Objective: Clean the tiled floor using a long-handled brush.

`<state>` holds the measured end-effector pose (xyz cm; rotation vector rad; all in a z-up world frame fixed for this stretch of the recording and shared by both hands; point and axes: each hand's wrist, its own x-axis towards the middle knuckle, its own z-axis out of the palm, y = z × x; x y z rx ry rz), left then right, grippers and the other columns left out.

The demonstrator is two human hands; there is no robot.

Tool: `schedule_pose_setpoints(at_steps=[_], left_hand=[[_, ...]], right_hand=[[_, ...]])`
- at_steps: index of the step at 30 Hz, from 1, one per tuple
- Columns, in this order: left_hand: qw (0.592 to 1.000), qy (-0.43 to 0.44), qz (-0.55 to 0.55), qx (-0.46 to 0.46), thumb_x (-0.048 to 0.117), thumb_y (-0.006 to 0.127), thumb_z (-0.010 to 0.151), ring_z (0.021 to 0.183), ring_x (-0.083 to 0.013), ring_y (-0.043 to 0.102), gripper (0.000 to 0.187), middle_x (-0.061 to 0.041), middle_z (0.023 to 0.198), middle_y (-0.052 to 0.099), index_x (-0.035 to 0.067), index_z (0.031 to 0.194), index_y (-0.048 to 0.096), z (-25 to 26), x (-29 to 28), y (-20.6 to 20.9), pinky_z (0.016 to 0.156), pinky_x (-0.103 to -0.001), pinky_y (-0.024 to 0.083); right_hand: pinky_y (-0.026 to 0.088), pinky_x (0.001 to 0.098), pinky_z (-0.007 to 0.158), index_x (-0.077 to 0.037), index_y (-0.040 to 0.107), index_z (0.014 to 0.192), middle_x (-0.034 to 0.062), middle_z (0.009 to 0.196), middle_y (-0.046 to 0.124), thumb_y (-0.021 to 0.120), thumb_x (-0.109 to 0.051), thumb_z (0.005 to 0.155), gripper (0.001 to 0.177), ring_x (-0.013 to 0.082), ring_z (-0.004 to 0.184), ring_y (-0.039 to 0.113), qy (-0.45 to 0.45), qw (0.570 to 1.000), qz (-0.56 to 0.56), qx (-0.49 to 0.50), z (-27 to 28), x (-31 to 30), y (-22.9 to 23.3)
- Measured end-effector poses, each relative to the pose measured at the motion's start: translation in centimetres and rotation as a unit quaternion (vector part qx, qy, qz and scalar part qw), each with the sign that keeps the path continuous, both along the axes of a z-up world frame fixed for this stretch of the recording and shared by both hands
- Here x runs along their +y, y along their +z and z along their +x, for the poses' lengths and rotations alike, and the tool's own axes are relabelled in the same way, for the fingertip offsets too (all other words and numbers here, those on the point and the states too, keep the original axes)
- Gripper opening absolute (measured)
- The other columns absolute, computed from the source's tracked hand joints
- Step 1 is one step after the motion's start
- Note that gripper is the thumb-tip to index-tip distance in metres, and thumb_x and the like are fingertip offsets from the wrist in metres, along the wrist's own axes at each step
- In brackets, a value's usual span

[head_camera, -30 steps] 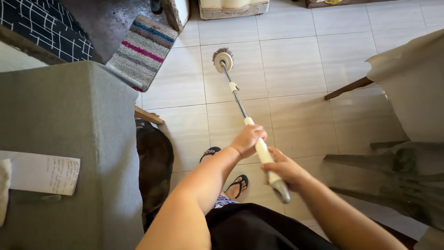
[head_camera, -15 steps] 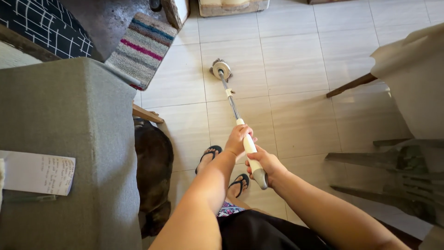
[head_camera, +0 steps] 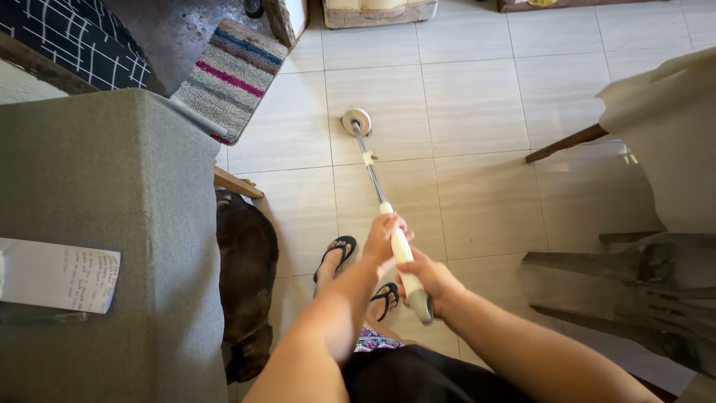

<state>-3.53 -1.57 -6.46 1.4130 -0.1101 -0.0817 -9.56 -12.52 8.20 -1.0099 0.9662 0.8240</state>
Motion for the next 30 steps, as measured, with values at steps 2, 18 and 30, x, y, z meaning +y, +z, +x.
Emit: schedule_pose_setpoints(at_steps=[2,18,30], left_hand=[[0.994,-0.008,0.093,-0.065,0.016,0.070,0.086,0.095,-0.0258,0.060,0.013,-0.006,0.088,0.062,0.008,0.087,0.060,0.0,-0.1,-2.1,0.083,-0.039,0.058],[0.981,-0.107,0.160,-0.027,0.012,0.064,0.086,0.091,-0.0339,0.065,0.009,-0.007,0.084,0.065,0.010,0.079,0.060,3.9,2.5,3.2,0.083,-0.042,0.055],[0.947,-0.096,0.257,-0.168,0.010,0.068,0.082,0.091,-0.0318,0.064,0.009,-0.007,0.082,0.066,0.013,0.080,0.060,5.8,2.4,0.0,0.084,-0.040,0.051]], right_hand=[[0.047,0.0377,0.050,-0.038,0.039,0.155,0.0074,0.081,0.060,0.057,-0.016,0.092,0.069,0.0196,0.057,0.057,-0.001,1.000,0.004,0.001,-0.1,0.2,-0.4],[0.050,0.0337,0.050,-0.015,0.045,0.146,0.0085,0.085,0.061,0.054,-0.020,0.098,0.049,0.0180,0.063,0.059,-0.063,0.995,0.077,-0.016,2.8,0.2,-1.7],[0.052,0.0357,0.051,-0.002,0.049,0.140,0.0098,0.084,0.060,0.058,-0.026,0.101,0.046,0.0199,0.064,0.060,-0.059,0.997,0.041,0.006,3.8,0.5,-2.9]])
